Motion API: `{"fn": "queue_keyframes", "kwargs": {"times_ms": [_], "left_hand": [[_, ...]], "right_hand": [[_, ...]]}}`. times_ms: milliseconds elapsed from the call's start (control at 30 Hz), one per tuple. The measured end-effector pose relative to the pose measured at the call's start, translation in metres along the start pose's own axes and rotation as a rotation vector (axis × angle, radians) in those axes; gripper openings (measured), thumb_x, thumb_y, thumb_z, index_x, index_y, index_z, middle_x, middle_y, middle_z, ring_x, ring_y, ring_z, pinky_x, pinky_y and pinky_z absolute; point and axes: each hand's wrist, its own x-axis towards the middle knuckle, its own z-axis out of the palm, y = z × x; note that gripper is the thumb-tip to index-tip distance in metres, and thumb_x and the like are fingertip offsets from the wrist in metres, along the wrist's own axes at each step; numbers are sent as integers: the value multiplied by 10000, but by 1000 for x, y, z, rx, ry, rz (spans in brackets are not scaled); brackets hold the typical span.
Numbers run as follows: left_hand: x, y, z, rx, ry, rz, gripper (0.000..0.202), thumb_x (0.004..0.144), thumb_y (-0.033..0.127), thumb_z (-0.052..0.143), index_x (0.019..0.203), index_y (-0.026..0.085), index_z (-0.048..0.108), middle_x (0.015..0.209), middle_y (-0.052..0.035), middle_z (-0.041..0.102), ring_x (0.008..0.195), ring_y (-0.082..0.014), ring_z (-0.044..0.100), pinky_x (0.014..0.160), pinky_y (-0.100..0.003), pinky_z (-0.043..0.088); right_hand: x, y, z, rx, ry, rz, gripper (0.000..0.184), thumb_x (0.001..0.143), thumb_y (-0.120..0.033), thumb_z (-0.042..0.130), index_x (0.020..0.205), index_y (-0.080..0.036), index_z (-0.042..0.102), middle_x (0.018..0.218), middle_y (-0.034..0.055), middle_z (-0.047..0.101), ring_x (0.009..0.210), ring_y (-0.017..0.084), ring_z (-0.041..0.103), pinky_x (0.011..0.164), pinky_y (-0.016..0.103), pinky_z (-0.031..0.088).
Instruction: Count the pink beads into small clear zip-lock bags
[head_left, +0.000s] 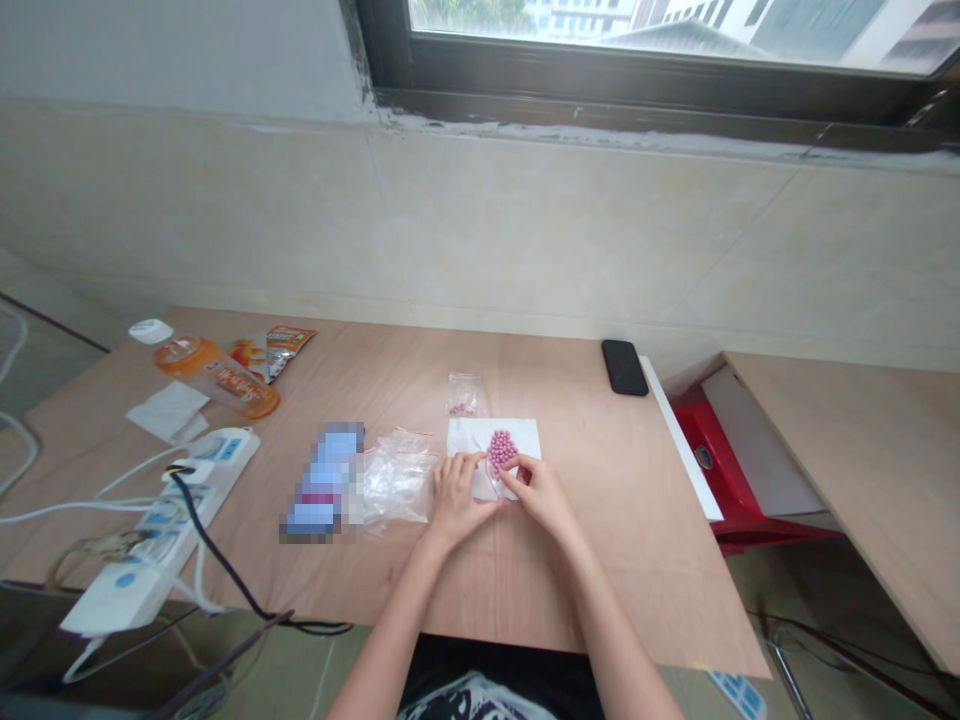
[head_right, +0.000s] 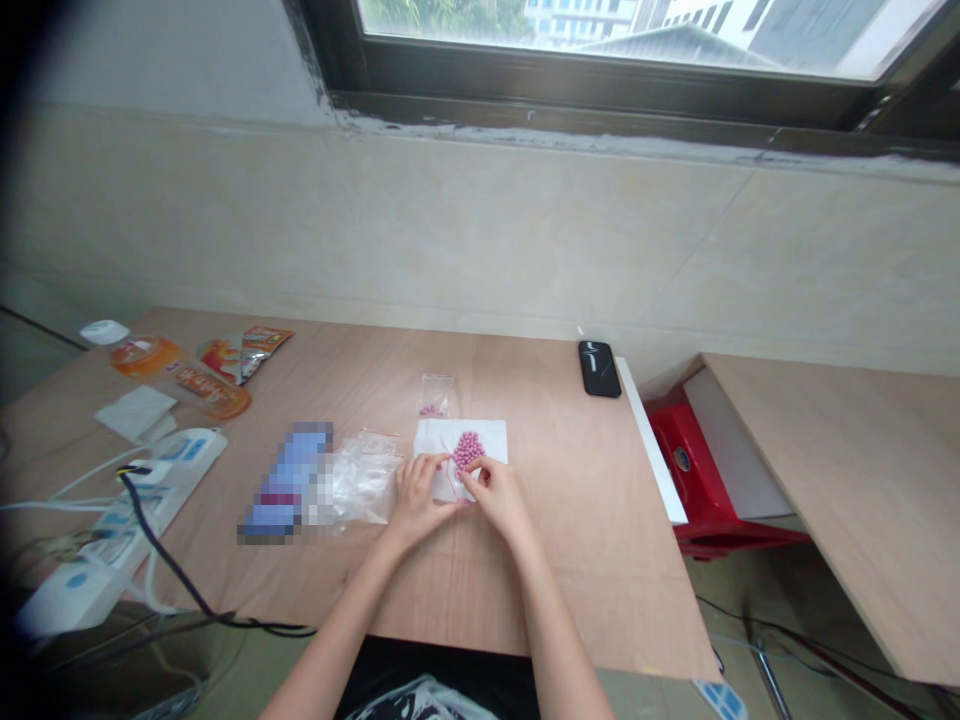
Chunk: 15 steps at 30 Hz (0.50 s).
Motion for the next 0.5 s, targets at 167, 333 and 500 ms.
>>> {"fn": "queue_keyframes", "kwargs": {"times_ms": [167,333,500], "left_hand": [[-1,-1,0,-22,-6,-2,600,621,353,722,1166,254,493,1077,-47,567,1014,-256,500,892,-397,328],[-1,-1,0,-25,-6,-4,586,634,346,711,1170,257,491,1072,-48,571,1012,-258,498,904,-406,317],[-1,-2,0,-29,9,5,598,633,428,726,1155,246,494,1077,-58,570,1009,-256,499,888,-396,322]], "right_hand": [[2,-2,5,60,-38,-20,207,784,-348,582,824,-158,654,521,-37,494,493,106,448,485,200,311],[1,-2,7,71,-65,-46,188,786,-319,574,851,-164,658,575,-24,543,516,107,468,501,198,332],[-1,2,4,44,-20,-24,173,789,-309,558,841,-171,648,516,-44,484,480,103,439,475,192,306]]}}
